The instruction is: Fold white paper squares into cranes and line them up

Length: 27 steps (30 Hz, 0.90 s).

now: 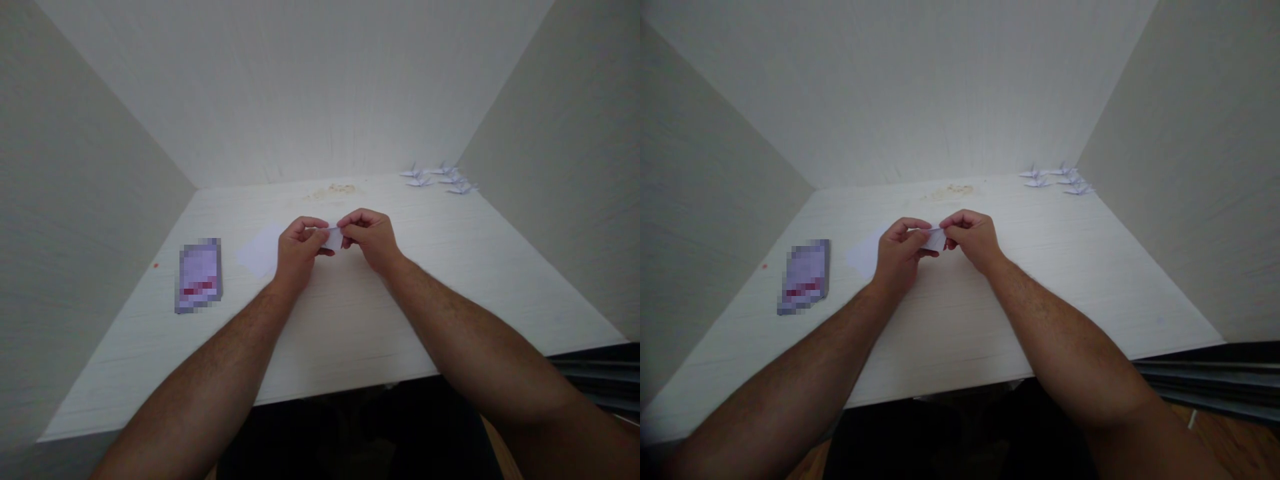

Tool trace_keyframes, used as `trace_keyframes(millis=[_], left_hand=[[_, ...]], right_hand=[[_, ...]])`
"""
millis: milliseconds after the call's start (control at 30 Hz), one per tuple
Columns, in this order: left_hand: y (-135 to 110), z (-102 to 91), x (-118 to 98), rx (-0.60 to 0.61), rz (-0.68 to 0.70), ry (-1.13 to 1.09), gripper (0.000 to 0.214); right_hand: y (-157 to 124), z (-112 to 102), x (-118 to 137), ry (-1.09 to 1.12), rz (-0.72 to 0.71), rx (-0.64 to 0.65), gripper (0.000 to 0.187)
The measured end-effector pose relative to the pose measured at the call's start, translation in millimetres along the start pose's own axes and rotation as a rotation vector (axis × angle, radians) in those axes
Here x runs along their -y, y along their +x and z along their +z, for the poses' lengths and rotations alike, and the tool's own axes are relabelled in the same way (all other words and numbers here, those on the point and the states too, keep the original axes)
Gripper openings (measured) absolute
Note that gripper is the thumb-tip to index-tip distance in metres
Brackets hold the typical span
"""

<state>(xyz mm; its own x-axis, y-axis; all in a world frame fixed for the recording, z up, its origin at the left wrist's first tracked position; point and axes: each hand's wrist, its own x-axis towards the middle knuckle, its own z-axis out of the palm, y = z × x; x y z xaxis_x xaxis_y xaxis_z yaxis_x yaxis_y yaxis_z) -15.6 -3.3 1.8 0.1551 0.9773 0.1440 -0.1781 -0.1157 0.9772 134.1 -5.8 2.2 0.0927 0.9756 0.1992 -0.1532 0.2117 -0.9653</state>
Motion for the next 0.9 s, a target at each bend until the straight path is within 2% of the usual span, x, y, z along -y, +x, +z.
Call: trace_keyframes(millis=[200, 533, 667, 900], left_hand=[[2.7, 0.2, 4.1, -0.075, 0.039, 0.031, 0.020], [1.3, 2.3, 1.6, -0.100, 0.082, 0.121, 0.018], [1.2, 2.8, 0.3, -0.107, 0.096, 0.154, 0.018], [4.7, -1.0, 4.0, -0.182, 0.104, 0.141, 0.033]], right_hand=[[-0.7, -0.2, -1.6, -0.062, -0.009, -0.003, 0.005], [-1.5, 0.6, 2.3, -0.077, 0.003, 0.027, 0.017], [-0.1, 0.7, -0.6, -0.109, -0.009, 0.010, 0.016], [0.1, 0.7, -3.3, -0.107, -0.027, -0.001, 0.014]])
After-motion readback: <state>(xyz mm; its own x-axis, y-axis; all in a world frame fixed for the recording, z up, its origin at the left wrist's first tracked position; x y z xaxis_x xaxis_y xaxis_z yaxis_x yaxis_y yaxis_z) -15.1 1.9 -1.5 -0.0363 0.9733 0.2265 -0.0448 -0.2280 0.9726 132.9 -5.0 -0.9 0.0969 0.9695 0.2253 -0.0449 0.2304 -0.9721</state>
